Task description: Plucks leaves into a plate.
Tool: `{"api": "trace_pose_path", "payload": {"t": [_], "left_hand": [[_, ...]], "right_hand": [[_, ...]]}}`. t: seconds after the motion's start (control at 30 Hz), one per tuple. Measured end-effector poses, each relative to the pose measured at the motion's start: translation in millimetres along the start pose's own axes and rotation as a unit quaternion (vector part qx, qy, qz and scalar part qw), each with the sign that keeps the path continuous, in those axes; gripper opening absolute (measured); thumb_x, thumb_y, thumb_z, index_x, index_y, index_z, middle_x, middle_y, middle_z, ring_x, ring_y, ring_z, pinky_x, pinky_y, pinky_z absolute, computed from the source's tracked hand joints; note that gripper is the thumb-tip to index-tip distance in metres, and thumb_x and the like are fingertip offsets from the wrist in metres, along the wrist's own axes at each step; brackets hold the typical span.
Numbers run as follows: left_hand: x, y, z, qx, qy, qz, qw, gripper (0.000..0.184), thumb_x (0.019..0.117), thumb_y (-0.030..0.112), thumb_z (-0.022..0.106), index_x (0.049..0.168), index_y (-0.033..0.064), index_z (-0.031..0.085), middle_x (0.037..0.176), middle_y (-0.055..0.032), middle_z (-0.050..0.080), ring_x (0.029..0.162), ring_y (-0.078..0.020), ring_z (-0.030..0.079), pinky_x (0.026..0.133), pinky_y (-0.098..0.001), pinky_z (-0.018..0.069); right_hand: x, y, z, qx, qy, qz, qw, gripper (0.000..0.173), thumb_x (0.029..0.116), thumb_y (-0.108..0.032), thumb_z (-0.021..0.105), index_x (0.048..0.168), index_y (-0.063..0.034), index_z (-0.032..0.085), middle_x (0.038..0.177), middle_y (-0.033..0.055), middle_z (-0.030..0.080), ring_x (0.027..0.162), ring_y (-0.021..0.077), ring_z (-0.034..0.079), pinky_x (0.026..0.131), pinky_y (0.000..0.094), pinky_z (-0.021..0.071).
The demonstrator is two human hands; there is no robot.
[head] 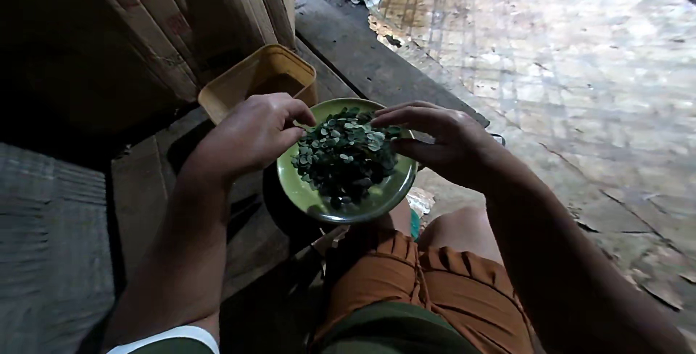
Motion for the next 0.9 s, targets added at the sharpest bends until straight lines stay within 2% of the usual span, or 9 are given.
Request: {"api": "trace_pose_path", "payload": {"t": [0.13, 0.27, 0.33, 0.43, 0.5, 0.6, 0.7, 0.77, 0.9], "left_hand": [[-2.0, 5.8, 3.6, 0.025, -0.03, -0.001, 0.999, 0.017, 0.0973, 0.009, 0.066, 0.113, 0.0116, 0.074, 0.105, -0.007, 0.069, 0.089, -0.0194, 0.067, 0.08, -0.0443, 0.0559], [-4.2, 2.6, 21.5, 0.088, -0.101, -0.09, 0.987, 0.02, 0.1003, 0.014, 0.065, 0.118, 0.0118, 0.074, 0.115, -0.0111, 0.067, 0.101, -0.029, 0.067, 0.086, -0.0548, 0.0548], [-5.8, -0.1, 33.3, 0.103, -0.111, -0.128, 0.98, 0.023, 0.1004, 0.018, 0.066, 0.122, 0.0121, 0.073, 0.124, -0.0131, 0.064, 0.112, -0.0323, 0.065, 0.092, -0.0567, 0.0537], [-8.9, -4.4, 49.6, 0.086, -0.06, -0.118, 0.988, 0.014, 0.0965, 0.014, 0.071, 0.108, 0.007, 0.075, 0.118, -0.0152, 0.065, 0.11, -0.0346, 0.064, 0.091, -0.0561, 0.0547], [-11.0, -6.0, 53.6, 0.078, -0.026, -0.102, 0.991, 0.01, 0.0959, 0.012, 0.071, 0.102, 0.0046, 0.074, 0.116, -0.016, 0.066, 0.11, -0.0355, 0.065, 0.091, -0.0559, 0.0552], [-14.5, -5.7, 43.9, 0.055, 0.044, -0.07, 0.995, 0.009, 0.0964, 0.011, 0.069, 0.099, 0.0042, 0.073, 0.113, -0.0155, 0.066, 0.102, -0.0332, 0.065, 0.087, -0.0547, 0.0551], [-15.1, 2.6, 30.0, 0.017, 0.09, -0.029, 0.995, 0.011, 0.0973, 0.016, 0.066, 0.1, 0.0082, 0.073, 0.116, -0.01, 0.067, 0.108, -0.0262, 0.065, 0.09, -0.0497, 0.0547], [-12.1, 12.3, 25.3, 0.005, 0.111, -0.004, 0.994, 0.013, 0.0976, 0.019, 0.065, 0.101, 0.0095, 0.073, 0.117, -0.0074, 0.067, 0.109, -0.0217, 0.065, 0.09, -0.045, 0.0552], [-1.2, 33.6, 26.8, 0.011, 0.128, 0.029, 0.991, 0.013, 0.0973, 0.018, 0.066, 0.102, 0.0088, 0.073, 0.118, -0.0082, 0.068, 0.111, -0.0223, 0.065, 0.092, -0.0456, 0.0547]], "right_hand": [[-22.0, 16.5, -5.7, 0.019, 0.078, 0.026, 0.996, 0.029, 0.0941, -0.009, 0.065, 0.123, -0.0093, 0.07, 0.129, 0.0026, 0.068, 0.119, 0.0104, 0.064, 0.101, 0.0304, 0.0545], [-39.4, 29.2, -2.7, 0.06, 0.119, 0.065, 0.989, 0.028, 0.0944, -0.013, 0.067, 0.122, -0.0098, 0.071, 0.131, 0.0031, 0.067, 0.121, 0.0118, 0.063, 0.101, 0.032, 0.0545], [-45.8, 33.2, -0.5, 0.065, 0.133, 0.094, 0.985, 0.029, 0.0933, -0.015, 0.067, 0.122, -0.01, 0.071, 0.129, 0.0031, 0.067, 0.117, 0.0106, 0.063, 0.095, 0.0303, 0.0559], [-51.9, 36.6, 3.8, 0.094, 0.148, 0.115, 0.978, 0.028, 0.0937, -0.015, 0.067, 0.122, -0.0102, 0.071, 0.123, 0.002, 0.068, 0.106, 0.0082, 0.067, 0.087, 0.027, 0.0586], [-53.4, 36.2, 4.1, 0.1, 0.159, 0.118, 0.975, 0.027, 0.0943, -0.013, 0.066, 0.12, -0.0104, 0.072, 0.119, 0.0016, 0.069, 0.104, 0.0079, 0.068, 0.086, 0.0268, 0.0593], [-53.1, 32.9, 1.6, 0.097, 0.187, 0.104, 0.972, 0.024, 0.0951, -0.013, 0.065, 0.118, -0.0105, 0.073, 0.114, 0.0011, 0.07, 0.099, 0.0077, 0.068, 0.084, 0.0278, 0.0594], [-48.2, 24.3, 2.7, 0.076, 0.211, 0.063, 0.973, 0.022, 0.095, -0.011, 0.066, 0.116, -0.0059, 0.072, 0.113, 0.0028, 0.071, 0.102, 0.0056, 0.067, 0.09, 0.0254, 0.0569], [-42.6, 15.9, 7.3, 0.057, 0.216, 0.053, 0.973, 0.021, 0.0951, -0.013, 0.067, 0.114, -0.0047, 0.072, 0.112, 0.0046, 0.07, 0.102, 0.0066, 0.067, 0.088, 0.0263, 0.057], [-25.6, -1.0, 18.5, 0.032, 0.202, 0.038, 0.978, 0.023, 0.1, -0.023, 0.063, 0.114, -0.0089, 0.075, 0.109, 0.003, 0.071, 0.101, 0.01, 0.067, 0.091, 0.0332, 0.0556]]}}
Point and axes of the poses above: each hand's wrist, its own x-axis towards the middle knuckle, its own z-axis out of the palm, y = z × x, the point moved 4 cm from there along x, towards the middle knuckle
